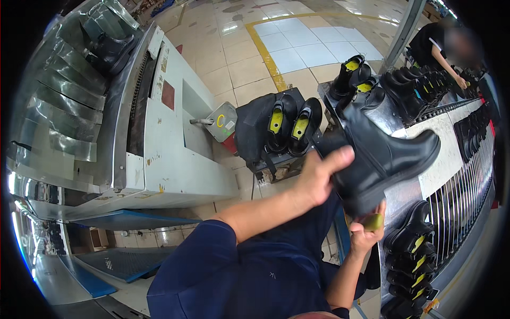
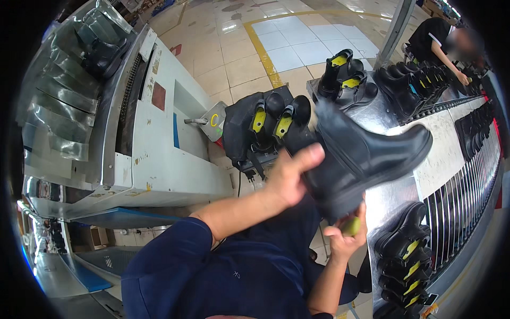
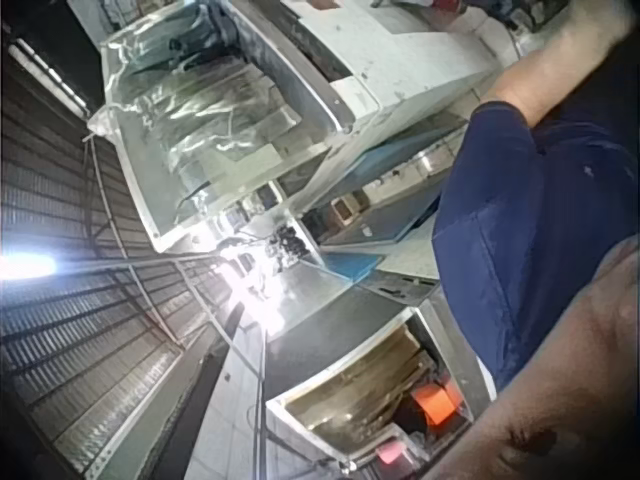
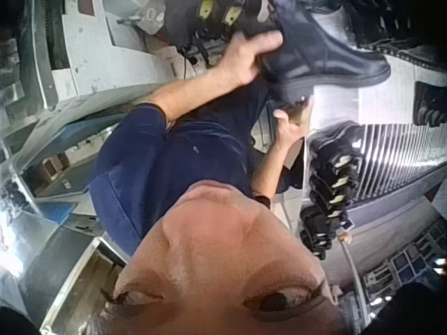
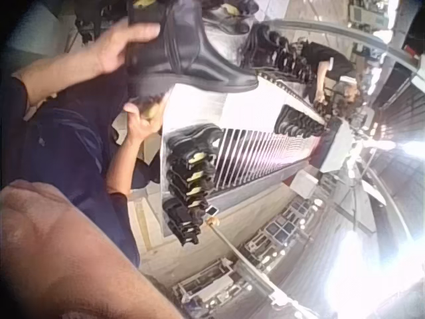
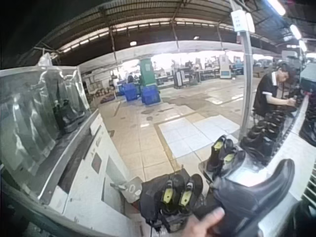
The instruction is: The recorder is brushing and cleaning black boots on a production line using a specialized brush.
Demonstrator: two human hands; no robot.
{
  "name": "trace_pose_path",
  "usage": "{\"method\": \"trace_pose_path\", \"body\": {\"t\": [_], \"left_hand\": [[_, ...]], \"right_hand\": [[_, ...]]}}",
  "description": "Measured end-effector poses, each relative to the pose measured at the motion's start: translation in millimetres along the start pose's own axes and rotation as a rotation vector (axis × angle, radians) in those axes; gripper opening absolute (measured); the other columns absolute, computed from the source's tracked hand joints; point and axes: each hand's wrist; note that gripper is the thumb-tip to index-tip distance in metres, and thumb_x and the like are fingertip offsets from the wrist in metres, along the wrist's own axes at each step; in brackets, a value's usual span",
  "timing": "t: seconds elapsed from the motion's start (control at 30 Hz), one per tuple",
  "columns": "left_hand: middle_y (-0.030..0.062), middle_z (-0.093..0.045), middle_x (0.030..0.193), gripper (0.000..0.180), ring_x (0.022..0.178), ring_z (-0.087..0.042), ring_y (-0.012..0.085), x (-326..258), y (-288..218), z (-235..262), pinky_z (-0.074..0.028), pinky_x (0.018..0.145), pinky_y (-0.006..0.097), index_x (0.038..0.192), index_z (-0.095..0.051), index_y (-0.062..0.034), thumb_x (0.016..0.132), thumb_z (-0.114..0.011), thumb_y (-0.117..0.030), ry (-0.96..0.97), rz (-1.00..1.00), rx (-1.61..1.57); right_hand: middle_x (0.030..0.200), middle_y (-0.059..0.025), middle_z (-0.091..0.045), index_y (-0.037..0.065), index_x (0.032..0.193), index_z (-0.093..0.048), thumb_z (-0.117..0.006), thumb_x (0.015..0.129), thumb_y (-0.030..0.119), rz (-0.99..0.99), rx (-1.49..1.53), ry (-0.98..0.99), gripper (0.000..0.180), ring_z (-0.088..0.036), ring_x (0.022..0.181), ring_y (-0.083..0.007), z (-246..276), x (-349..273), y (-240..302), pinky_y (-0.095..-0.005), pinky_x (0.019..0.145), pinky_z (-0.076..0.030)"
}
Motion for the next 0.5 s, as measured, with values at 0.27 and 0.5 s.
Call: {"method": "trace_pose_path", "body": {"t": [0.27, 0.5], "left_hand": [[0.0124, -0.073, 0.108, 0.038, 0.093, -0.072, 0.0237, 72.0, -253.2, 30.0, -0.061, 0.086, 0.04, 0.113, -0.07, 0.0045, 0.09, -0.077, -0.026, -0.397, -0.994, 0.365], [0.0216, -0.072, 0.111, 0.055, 0.094, -0.072, 0.0328, 98.3, -534.3, 139.7, -0.058, 0.088, 0.043, 0.106, -0.068, 0.0137, 0.075, -0.09, -0.027, -1.24, -1.485, 1.046]], "right_hand": [[0.111, -0.0211, -0.073, -0.005, 0.135, -0.058, -0.078, 0.09, 0.01, -0.204, 0.028, 0.243, 0.051, -0.07, 0.075, -0.0165, -10.3, 3.5, 3.2, -0.028, 0.068, -0.057], [0.098, -0.0153, -0.075, -0.008, 0.126, -0.06, -0.07, 0.095, 0.011, -0.618, -0.137, 0.088, 0.037, -0.067, 0.067, -0.013, 13.0, -40.2, -24.2, -0.0249, 0.063, -0.051]]}}
Point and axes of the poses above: each hand's wrist, its own x-axis towards the middle knuckle, its own z-axis out of the back of the hand, y = z × x
